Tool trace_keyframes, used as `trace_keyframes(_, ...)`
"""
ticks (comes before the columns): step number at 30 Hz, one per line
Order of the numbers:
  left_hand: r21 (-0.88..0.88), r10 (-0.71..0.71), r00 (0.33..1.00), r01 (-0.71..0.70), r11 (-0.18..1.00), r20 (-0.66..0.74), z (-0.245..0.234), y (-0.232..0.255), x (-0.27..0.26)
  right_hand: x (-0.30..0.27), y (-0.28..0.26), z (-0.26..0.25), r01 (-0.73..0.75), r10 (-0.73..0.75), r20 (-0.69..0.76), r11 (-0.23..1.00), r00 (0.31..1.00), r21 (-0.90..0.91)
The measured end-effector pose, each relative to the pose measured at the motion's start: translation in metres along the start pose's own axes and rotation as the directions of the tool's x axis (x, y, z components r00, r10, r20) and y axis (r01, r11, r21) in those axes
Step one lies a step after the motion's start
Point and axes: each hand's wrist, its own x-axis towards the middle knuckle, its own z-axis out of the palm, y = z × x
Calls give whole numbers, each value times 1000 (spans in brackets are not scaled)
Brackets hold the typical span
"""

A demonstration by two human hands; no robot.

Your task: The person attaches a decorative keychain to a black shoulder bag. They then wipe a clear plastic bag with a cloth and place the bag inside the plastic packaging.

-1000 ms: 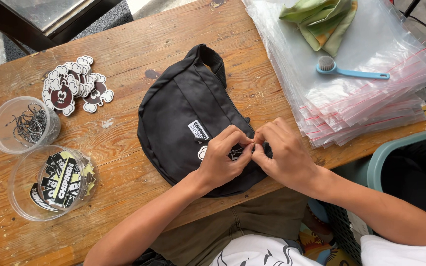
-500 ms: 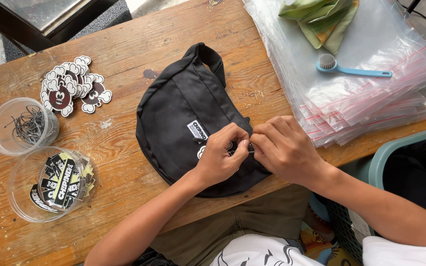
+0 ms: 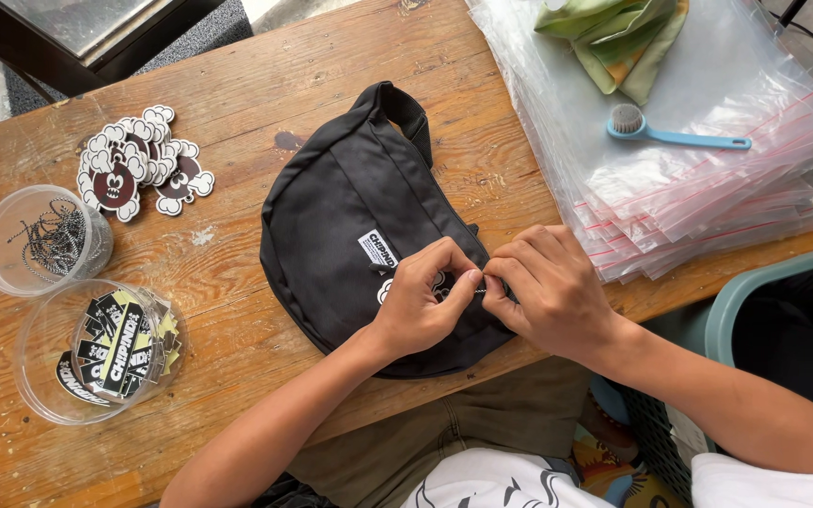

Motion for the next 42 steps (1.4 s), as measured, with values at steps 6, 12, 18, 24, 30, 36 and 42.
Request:
trace_keyframes(6, -15, -13, 1000, 14, 1000, 22, 0, -1, -2, -13, 7, 5, -259, 228, 141, 929, 963, 266)
trace_keyframes(12, 1, -32, 999, 32, 999, 33, 1, 2, -2, -21, 12, 2, -630, 455, 439, 607, 775, 484)
trace_keyframes(18, 7, -52, 997, 52, 999, 49, 2, 1, -3, -28, 17, 7, -625, 375, 515, 602, 771, 497)
trace_keyframes(24, 48, -44, 997, 41, 998, 56, -1, 4, -2, -27, 25, 10, -447, 201, 500, 779, 842, 440)
trace_keyframes(30, 73, -24, 996, 18, 997, 86, -1, 6, -1, -21, 27, 10, -59, -75, 379, 942, 922, 330)
trace_keyframes(36, 114, 28, 998, -34, 993, 58, 1, 7, -4, -24, 27, 9, -98, -27, 367, 943, 930, 319)
trace_keyframes(42, 327, 192, 969, -234, 916, 157, 0, 11, -11, -11, 33, -5, -88, -27, 342, 944, 939, 317)
